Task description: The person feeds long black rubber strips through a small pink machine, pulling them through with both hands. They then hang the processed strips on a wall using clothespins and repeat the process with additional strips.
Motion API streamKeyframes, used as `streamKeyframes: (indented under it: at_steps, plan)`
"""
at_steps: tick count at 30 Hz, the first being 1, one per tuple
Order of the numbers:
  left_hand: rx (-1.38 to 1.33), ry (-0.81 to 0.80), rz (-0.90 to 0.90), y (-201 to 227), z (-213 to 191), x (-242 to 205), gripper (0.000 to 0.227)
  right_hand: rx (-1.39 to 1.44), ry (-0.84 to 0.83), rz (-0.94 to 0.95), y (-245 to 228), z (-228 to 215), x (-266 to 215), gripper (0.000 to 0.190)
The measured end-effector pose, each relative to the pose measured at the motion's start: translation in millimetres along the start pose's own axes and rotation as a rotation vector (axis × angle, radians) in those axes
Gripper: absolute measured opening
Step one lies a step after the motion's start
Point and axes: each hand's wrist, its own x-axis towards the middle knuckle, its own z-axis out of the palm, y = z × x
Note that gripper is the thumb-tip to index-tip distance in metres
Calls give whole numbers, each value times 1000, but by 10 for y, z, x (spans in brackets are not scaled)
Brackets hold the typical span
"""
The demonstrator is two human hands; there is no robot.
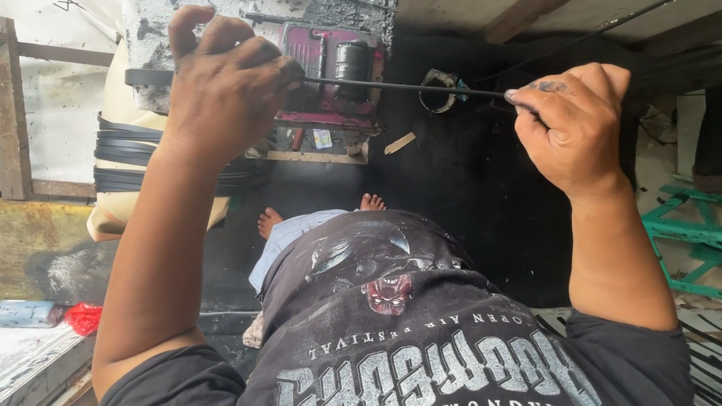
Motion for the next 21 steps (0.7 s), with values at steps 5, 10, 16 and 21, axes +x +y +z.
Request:
streamKeyframes:
  at_steps: [5, 10, 16, 21]
  plan:
    - [-82, 49, 54, 143, 40, 186, 21, -42, 1, 21, 68, -136, -138, 28]
    - [-169, 44, 75, 276, 131, 317, 15, -85, -17, 70, 192, -203, -341, 20]
    - [-304, -9, 87, 324, 18, 456, 2, -19, -86, 165, 309, -278, -445, 17]
    - [-541, -80, 62, 326, -180, 589, 11, 12, -38, 95, 89, -403, 2, 14]
